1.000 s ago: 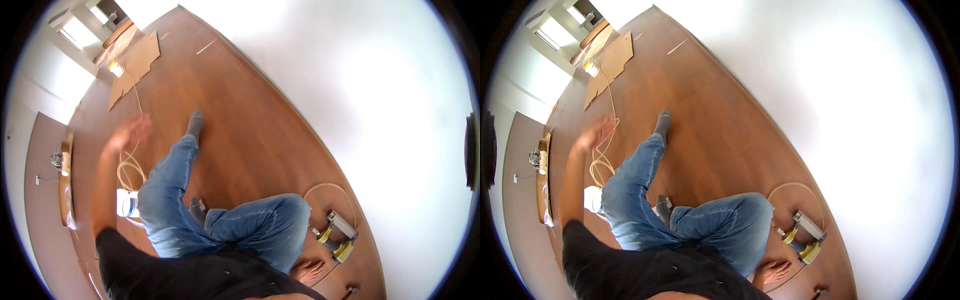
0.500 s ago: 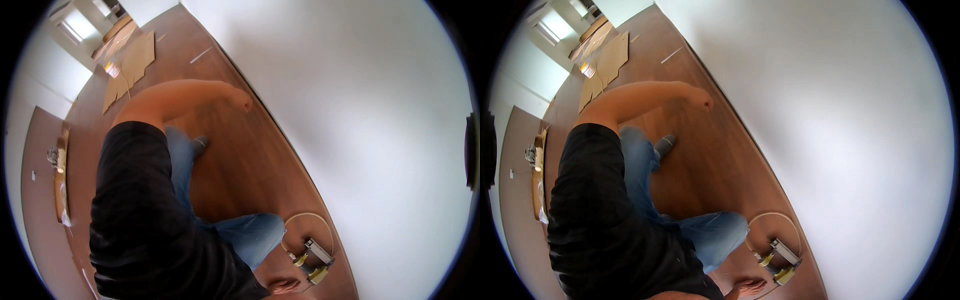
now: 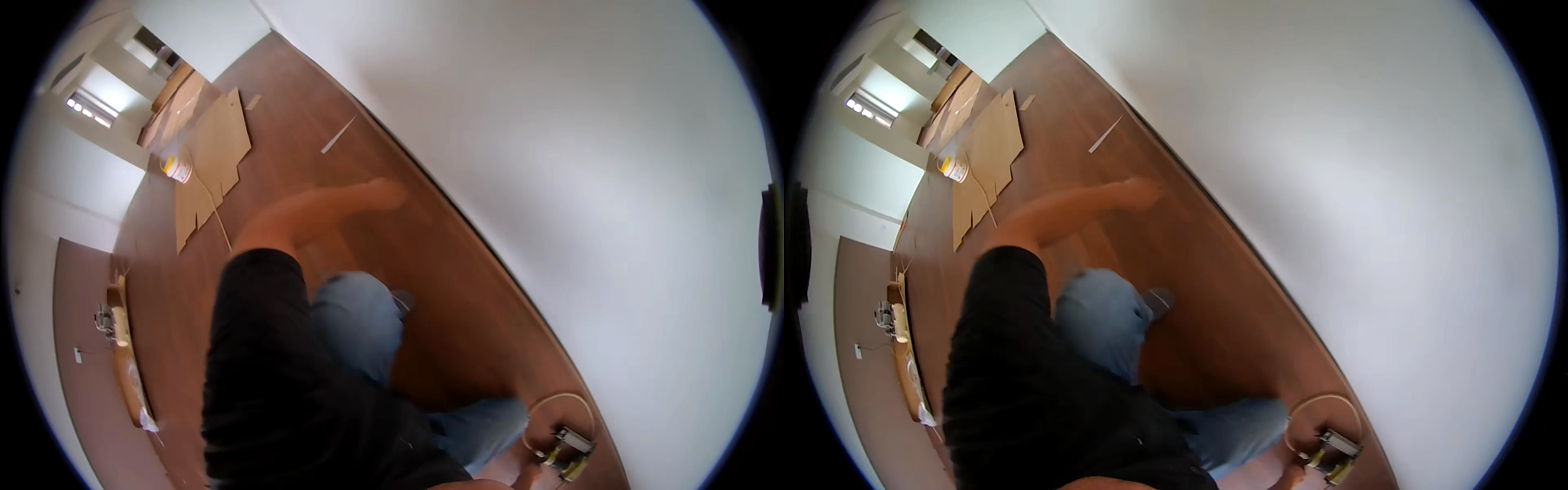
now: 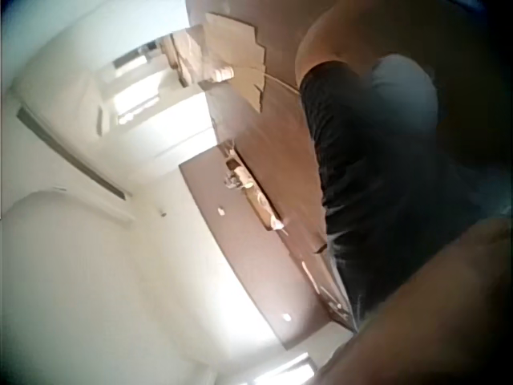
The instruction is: The person installs a skirting board along a wall by applying adhesive tape to a wooden strip, positioning it against the wall, and securing it using a hammer and a pneumatic nail gun.
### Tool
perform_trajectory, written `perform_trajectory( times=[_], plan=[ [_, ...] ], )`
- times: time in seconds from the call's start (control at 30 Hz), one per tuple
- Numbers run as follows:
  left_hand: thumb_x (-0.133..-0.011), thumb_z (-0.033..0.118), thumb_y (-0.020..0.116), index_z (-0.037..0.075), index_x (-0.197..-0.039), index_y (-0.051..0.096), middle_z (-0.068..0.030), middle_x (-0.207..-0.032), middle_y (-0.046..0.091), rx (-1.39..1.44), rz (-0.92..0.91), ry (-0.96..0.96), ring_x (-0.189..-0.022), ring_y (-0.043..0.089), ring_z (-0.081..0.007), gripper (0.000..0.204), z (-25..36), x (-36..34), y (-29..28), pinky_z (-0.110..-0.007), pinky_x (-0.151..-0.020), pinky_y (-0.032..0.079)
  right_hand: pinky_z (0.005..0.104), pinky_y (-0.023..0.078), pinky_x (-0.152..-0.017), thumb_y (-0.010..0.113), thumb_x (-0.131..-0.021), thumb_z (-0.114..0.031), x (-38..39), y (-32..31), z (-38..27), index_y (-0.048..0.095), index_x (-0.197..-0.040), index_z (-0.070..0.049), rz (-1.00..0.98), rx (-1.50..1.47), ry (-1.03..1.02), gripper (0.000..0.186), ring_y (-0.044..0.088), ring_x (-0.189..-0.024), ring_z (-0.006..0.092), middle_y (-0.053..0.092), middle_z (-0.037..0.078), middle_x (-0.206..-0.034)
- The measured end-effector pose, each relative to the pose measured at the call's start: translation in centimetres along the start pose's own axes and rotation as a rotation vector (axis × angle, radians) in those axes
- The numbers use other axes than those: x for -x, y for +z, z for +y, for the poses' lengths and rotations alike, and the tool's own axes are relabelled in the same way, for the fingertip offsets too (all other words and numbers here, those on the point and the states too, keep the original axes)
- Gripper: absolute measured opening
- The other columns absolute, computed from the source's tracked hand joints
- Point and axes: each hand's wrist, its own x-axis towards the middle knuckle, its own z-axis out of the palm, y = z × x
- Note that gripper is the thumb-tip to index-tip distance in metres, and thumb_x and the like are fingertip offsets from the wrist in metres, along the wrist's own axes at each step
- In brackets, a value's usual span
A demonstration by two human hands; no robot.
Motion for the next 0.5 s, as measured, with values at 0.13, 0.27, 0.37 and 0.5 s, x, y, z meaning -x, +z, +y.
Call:
perform_trajectory(
  times=[0.13,0.27,0.37,0.5],
  plan=[
    [-0.101,0.019,0.051,0.005,-0.14,0.059,-0.0174,-0.145,0.057,0.039,0.466,0.149,-0.138,0.05,-0.0361,0.042,0.9,-4.5,5.9,-0.05,-0.114,0.04,0.046,0.043,-0.052,0.052,-0.097,-0.033,-0.9,2.1,-2.3,0.059,-0.076,-0.008,-0.363,-0.162,0.384,0.033,0.058,-0.064,0.0304,0.05,0.008,-0.066],
    [-0.102,0.017,0.046,0.005,-0.137,0.06,-0.019,-0.143,0.058,0.095,0.598,0.395,-0.137,0.05,-0.0345,0.039,2.2,-9.7,6.2,-0.049,-0.114,0.04,0.0434,0.044,-0.049,0.055,-0.097,-0.04,4.0,-1.7,-6.6,0.047,-0.07,-0.018,-0.72,-0.91,0.708,0.035,0.055,-0.058,0.0261,0.047,0.002,-0.062],
    [-0.108,0.022,0.039,0.005,-0.132,0.062,-0.0213,-0.134,0.064,0.212,0.161,0.335,-0.126,0.057,-0.0402,0.037,3.1,-9.6,-1.5,-0.054,-0.111,0.042,0.0418,0.046,-0.059,0.057,-0.098,-0.039,11.8,-2.5,-12.5,0.055,-0.082,-0.012,-0.506,-0.924,0.376,0.031,0.058,-0.066,0.0245,0.055,0.005,-0.071],
    [-0.101,0.021,0.059,0.007,-0.136,0.06,-0.0175,-0.122,0.07,-0.023,0.165,0.436,-0.114,0.065,-0.038,0.037,0.7,-12.9,2.2,-0.052,-0.101,0.049,0.0396,0.049,-0.071,0.06,-0.099,-0.038,15.9,-11.5,-25.7,0.065,-0.098,-0.004,-0.215,-0.653,0.053,0.034,0.063,-0.078,0.0224,0.066,0.009,-0.084]
  ],
)
